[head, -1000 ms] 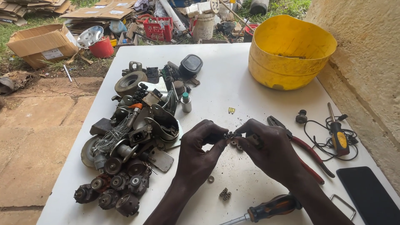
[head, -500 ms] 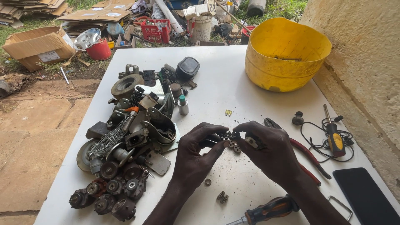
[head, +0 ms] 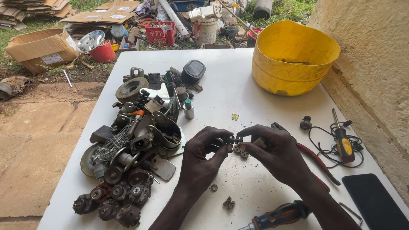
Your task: Disassembling and inspecting small mechanical components, including gears and a small motor, using hand tools.
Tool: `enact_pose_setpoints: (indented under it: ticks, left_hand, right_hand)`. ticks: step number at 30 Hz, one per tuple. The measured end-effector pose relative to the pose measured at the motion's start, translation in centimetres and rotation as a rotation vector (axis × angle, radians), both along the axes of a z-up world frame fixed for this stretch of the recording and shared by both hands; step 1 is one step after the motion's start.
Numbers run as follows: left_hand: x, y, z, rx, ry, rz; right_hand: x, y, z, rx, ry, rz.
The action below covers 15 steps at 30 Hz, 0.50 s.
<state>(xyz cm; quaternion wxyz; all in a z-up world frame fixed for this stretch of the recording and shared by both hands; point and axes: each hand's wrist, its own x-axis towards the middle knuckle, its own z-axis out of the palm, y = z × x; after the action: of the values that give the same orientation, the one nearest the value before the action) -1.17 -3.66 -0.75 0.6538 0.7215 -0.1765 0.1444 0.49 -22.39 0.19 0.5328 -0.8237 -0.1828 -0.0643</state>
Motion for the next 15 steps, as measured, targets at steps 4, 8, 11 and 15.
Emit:
enact_pose_setpoints:
  ticks: [4, 8, 11, 15]
  left_hand:
    - [0.0, -0.2, -0.1, -0.017, 0.012, -0.013]
    - [-0.1, -0.1, -0.1, -0.002, 0.073, -0.008]
    - [0.0, 0.1, 0.1, 0.013, 0.033, -0.021]
    - [-0.1, 0.0, 0.3, 0.050, 0.047, -0.004]
  right_hand:
    - [-0.1, 0.0, 0.3, 0.000, 0.021, 0.017]
    - [-0.1, -0.1, 0.3, 0.030, 0.051, -0.009]
    - [-0.4, 0.2, 0.9, 0.115, 0.155, -0.017]
    - [-0.5, 0.5, 1.4, 0.143, 0.205, -0.053]
